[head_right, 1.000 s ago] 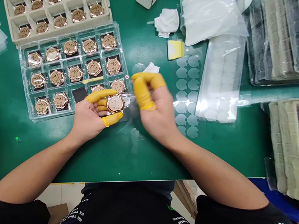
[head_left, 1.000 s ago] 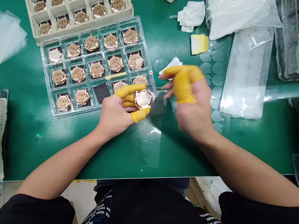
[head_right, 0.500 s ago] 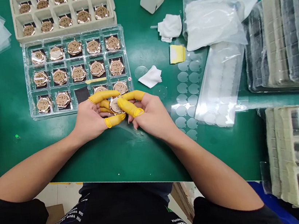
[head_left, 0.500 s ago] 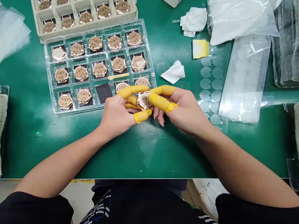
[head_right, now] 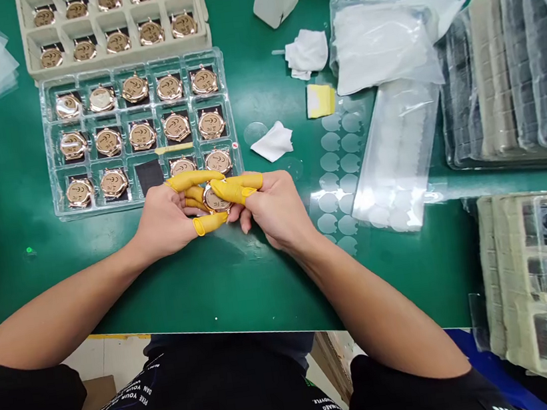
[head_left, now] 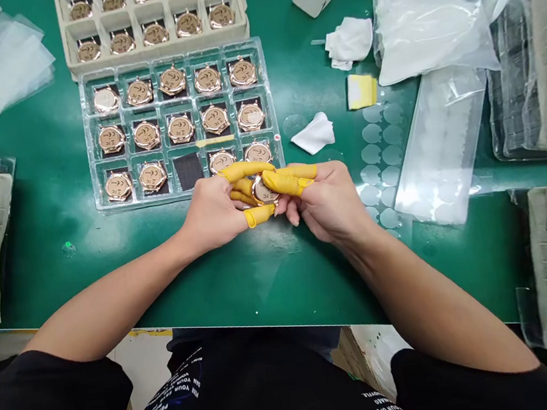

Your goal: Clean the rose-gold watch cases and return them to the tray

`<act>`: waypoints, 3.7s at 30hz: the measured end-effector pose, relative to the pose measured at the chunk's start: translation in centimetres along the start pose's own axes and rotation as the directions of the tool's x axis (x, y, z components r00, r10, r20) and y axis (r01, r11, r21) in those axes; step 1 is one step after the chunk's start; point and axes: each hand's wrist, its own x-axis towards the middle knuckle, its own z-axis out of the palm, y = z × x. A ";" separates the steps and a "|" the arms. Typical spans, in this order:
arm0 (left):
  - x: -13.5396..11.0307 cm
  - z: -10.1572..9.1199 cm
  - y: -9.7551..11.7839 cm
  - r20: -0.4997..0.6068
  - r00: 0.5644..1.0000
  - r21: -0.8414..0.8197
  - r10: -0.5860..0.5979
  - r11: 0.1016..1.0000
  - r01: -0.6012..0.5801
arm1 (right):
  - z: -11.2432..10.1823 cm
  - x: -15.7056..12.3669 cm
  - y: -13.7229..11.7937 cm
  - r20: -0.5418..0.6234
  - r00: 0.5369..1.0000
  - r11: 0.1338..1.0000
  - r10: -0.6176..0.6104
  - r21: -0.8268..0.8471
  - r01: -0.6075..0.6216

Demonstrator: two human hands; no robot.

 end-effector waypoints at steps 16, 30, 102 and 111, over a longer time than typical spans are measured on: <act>0.2 0.1 0.0 -0.011 0.998 0.023 -0.063 0.998 0.063 | -14.1 10.3 1.5 -0.187 0.674 0.356 -0.715 -0.927 0.120; 0.1 0.0 0.2 -0.007 0.998 0.019 -0.068 0.997 0.069 | -7.3 2.0 -2.0 0.143 0.741 0.531 -0.656 -0.611 0.587; -0.1 0.2 0.1 -0.088 0.991 0.104 -0.096 0.989 0.105 | -3.3 1.0 0.3 0.615 0.331 -0.053 -0.715 -0.520 0.853; 0.0 0.5 0.3 -0.062 0.995 0.109 -0.074 0.991 0.080 | -2.8 1.6 1.3 0.465 0.276 -0.061 -0.841 -0.588 0.807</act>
